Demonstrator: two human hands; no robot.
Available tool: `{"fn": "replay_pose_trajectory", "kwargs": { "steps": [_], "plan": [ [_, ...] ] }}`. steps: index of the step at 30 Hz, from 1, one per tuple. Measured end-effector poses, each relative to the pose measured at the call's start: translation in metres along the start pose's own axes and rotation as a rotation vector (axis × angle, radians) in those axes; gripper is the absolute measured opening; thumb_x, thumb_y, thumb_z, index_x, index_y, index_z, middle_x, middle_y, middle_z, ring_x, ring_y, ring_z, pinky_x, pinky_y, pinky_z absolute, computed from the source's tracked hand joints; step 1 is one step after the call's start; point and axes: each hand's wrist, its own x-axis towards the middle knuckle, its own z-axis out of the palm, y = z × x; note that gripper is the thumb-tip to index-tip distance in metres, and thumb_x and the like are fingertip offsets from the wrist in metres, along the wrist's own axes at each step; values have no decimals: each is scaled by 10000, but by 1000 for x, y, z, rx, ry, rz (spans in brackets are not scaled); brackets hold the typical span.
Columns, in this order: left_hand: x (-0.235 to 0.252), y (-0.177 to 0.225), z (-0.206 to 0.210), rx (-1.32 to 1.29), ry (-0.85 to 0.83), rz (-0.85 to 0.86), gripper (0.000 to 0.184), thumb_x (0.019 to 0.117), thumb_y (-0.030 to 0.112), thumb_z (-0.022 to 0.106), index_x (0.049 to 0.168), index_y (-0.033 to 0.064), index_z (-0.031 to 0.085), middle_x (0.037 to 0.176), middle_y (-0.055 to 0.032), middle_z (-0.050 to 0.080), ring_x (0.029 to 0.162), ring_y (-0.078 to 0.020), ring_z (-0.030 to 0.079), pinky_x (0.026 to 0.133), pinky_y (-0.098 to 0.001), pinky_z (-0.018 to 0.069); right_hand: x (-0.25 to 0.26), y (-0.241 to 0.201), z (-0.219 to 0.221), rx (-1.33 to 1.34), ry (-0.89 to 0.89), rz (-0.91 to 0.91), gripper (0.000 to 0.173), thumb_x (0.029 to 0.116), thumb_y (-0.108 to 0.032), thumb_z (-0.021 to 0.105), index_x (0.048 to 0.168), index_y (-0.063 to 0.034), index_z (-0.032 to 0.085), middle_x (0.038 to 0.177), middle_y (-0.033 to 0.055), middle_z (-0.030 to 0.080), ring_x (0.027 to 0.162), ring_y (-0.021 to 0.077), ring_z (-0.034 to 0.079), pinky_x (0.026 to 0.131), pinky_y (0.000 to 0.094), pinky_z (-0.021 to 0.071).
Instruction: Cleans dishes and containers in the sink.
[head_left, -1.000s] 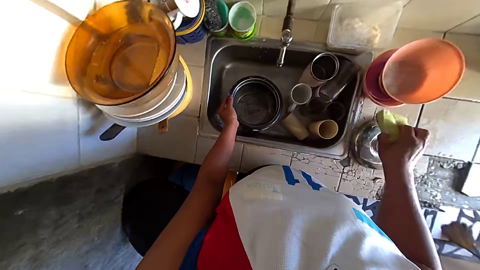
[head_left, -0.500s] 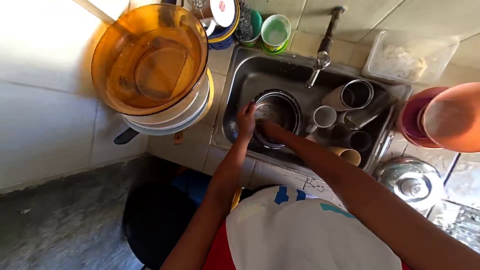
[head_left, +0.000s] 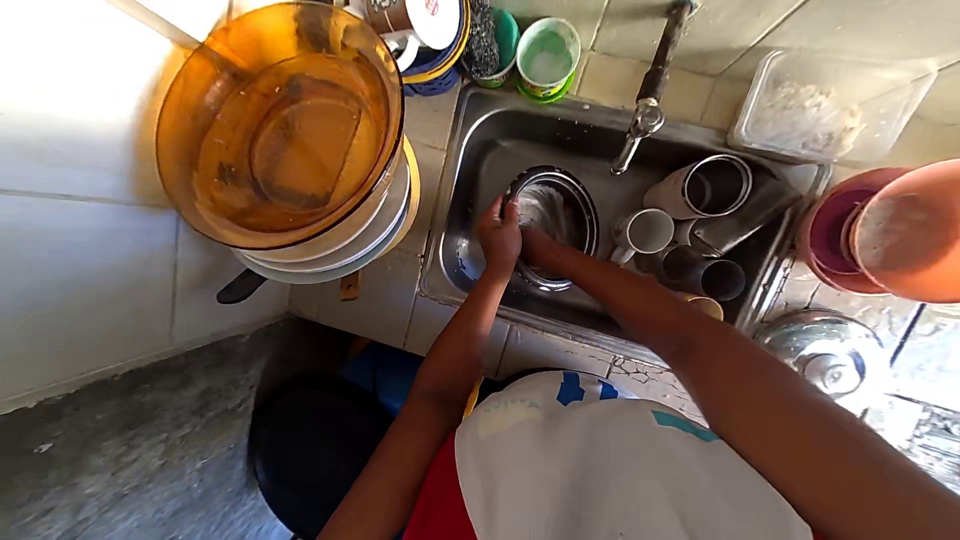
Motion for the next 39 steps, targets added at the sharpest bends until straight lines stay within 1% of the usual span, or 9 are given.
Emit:
{"fn": "replay_pose_trajectory", "kwargs": {
  "steps": [4, 8, 11, 14, 16, 19, 26, 34, 39],
  "plan": [
    [-2, 7, -3, 65, -9, 58, 289, 1034, 242, 610, 1152, 5, 726, 955, -129, 731, 852, -175, 679, 842, -381, 544, -6, 6, -28, -52, 134, 289, 447, 1035, -82, 543, 1475, -19, 503, 1494, 277, 494, 1290, 501, 556, 1023, 672, 475],
    [4, 3, -3, 76, -7, 63, 294, 1032, 260, 613, 1156, 22, 734, 991, -126, 742, 909, -176, 693, 889, -386, 541, -19, 31, 4, -47, -84, 133, 371, 938, -91, 678, 1298, -5, 654, 1274, 301, 639, 1189, 501, 610, 968, 712, 474],
    [-4, -3, -3, 37, 8, 53, 310, 1036, 249, 604, 1188, 8, 726, 1054, -148, 745, 994, -191, 702, 956, -386, 536, -23, 5, 5, 700, 61, 36, 415, 1025, -91, 553, 1421, 28, 523, 1273, 202, 660, 1161, 264, 646, 1038, 456, 507],
    [-9, -8, 0, -140, 69, -4, 341, 1084, 248, 513, 1160, -8, 726, 1005, -141, 743, 925, -171, 710, 898, -372, 572, -24, -33, -23, 1387, 387, 198, 395, 1081, -195, 396, 1452, -60, 414, 1080, 108, 654, 880, 169, 664, 767, 373, 578],
    [-13, -6, 1, -284, 89, -94, 436, 1112, 315, 428, 1078, -14, 711, 928, -128, 711, 851, -169, 680, 822, -385, 573, -37, -48, -24, 1108, 445, 224, 389, 1100, -248, 403, 1307, 31, 577, 1084, 178, 670, 946, 238, 660, 845, 439, 556],
    [-10, -3, -9, -290, 57, -102, 337, 1077, 219, 527, 1212, -31, 708, 1186, -154, 726, 1131, -152, 674, 1047, -337, 505, -69, -42, -5, 691, 291, 159, 331, 1080, -184, 470, 1220, 50, 657, 1118, 265, 685, 1049, 382, 669, 952, 586, 510],
    [6, 5, -11, -272, 63, -180, 317, 1082, 190, 511, 1188, -33, 710, 1129, -152, 722, 1026, -140, 664, 950, -330, 516, -58, -33, 14, 546, 674, -209, 270, 932, 54, 546, 1140, 133, 700, 1268, 344, 592, 1206, 411, 597, 1063, 463, 490],
    [14, 3, -15, 146, 32, -37, 329, 1046, 293, 587, 1150, 9, 717, 967, -152, 725, 895, -241, 686, 877, -463, 537, 26, 19, -39, -223, 760, -264, 451, 1038, -121, 516, 1486, -144, 558, 1495, 245, 528, 1420, 472, 451, 1175, 614, 344],
    [10, -6, -16, 111, 52, -52, 281, 1001, 210, 648, 1187, 9, 711, 1006, -145, 732, 922, -222, 693, 890, -434, 547, 9, 57, -61, -234, 455, 184, 566, 1073, -203, 447, 1592, -30, 300, 1483, 321, 484, 1369, 515, 479, 1092, 625, 423]
  ]
}}
